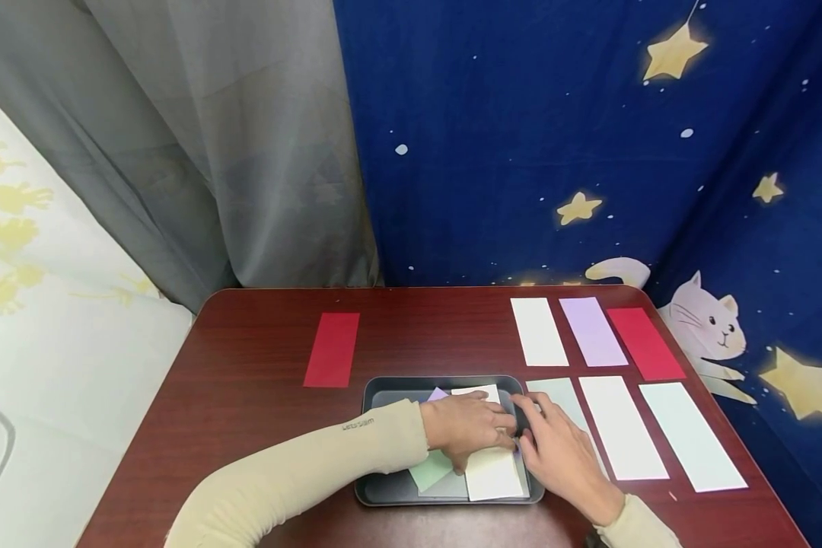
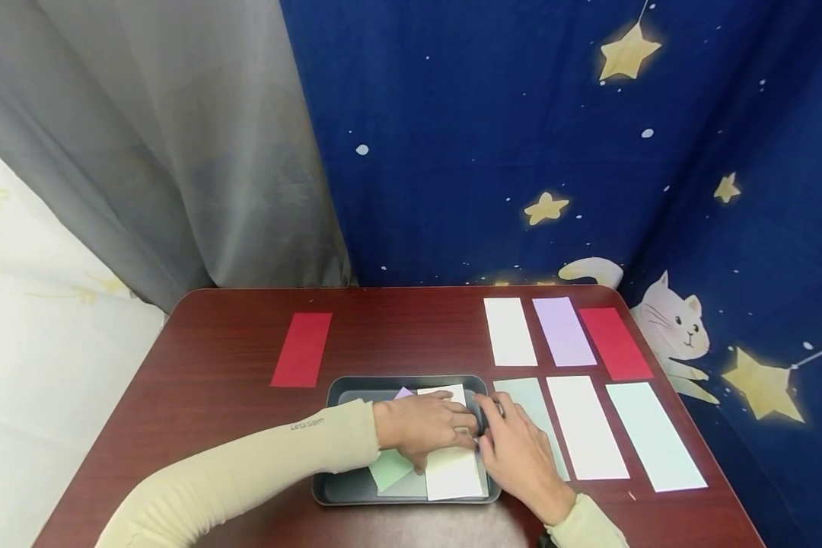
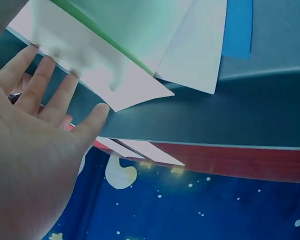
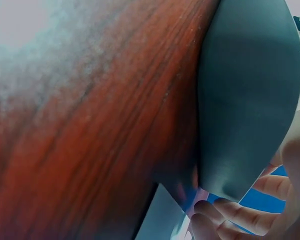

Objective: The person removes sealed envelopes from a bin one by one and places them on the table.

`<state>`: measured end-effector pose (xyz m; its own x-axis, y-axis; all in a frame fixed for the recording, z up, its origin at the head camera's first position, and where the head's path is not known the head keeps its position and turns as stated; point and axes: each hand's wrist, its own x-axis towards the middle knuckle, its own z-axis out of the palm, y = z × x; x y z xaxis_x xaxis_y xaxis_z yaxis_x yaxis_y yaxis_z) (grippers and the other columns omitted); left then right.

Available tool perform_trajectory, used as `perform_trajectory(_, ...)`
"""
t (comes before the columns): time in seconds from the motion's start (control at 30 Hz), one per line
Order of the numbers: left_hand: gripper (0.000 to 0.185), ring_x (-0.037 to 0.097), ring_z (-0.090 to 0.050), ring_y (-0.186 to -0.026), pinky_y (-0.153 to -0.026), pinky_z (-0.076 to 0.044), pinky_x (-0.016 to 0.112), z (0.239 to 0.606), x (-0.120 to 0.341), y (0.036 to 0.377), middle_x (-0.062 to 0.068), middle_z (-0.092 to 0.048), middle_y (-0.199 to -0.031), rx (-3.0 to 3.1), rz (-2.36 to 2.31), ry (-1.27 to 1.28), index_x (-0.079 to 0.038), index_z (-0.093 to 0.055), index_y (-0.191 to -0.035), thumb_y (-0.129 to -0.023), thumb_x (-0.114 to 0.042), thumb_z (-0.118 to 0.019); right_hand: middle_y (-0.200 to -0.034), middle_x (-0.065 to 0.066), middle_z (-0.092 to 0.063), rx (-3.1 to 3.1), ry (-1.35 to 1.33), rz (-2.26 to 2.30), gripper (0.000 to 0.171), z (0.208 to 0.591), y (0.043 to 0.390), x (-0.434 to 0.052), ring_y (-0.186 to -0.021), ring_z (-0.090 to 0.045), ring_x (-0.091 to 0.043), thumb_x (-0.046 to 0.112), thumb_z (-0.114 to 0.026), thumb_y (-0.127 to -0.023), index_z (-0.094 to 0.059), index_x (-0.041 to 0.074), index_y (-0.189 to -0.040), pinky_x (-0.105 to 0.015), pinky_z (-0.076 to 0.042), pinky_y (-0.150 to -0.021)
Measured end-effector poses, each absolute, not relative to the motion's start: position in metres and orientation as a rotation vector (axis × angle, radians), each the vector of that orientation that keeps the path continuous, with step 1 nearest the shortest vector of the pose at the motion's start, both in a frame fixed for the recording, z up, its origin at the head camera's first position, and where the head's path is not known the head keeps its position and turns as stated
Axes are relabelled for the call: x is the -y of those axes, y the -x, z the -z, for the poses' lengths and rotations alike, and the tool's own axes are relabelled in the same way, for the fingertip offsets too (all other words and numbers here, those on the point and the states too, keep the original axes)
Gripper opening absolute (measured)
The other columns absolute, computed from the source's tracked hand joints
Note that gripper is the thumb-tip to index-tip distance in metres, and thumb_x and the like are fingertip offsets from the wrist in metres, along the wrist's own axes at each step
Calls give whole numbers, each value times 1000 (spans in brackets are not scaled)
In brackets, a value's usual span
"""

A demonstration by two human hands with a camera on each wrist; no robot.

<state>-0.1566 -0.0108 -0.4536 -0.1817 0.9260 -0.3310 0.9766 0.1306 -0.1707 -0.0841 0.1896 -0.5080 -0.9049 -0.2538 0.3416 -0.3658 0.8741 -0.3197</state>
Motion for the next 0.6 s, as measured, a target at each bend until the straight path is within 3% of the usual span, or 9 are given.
perform_trajectory(0.37, 89, 5, -50, -133, -121, -38, 43, 451, 12, 155, -12, -49, -140, -2276, 511, -1905, -37, -60, -151, -73, -56, -98, -129, -10, -67, 2769, -471, -549, 51, 506, 85, -190, -103, -71, -28, 3, -72, -90, -70, 10, -141, -42, -58, -64)
perform_trajectory(0.6, 90, 6, -48, -131, -120, -39, 43, 450, 16, 156, -12, -49, -138, -2309, 492, -1891, -35, -61, -148, -70, -59, -100, -129, -10, -68, 2771, -470, -544, 51, 507, 85, -190, -99, -70, -25, 4, -73, -90, -71, 11, -141, -39, -55, -60)
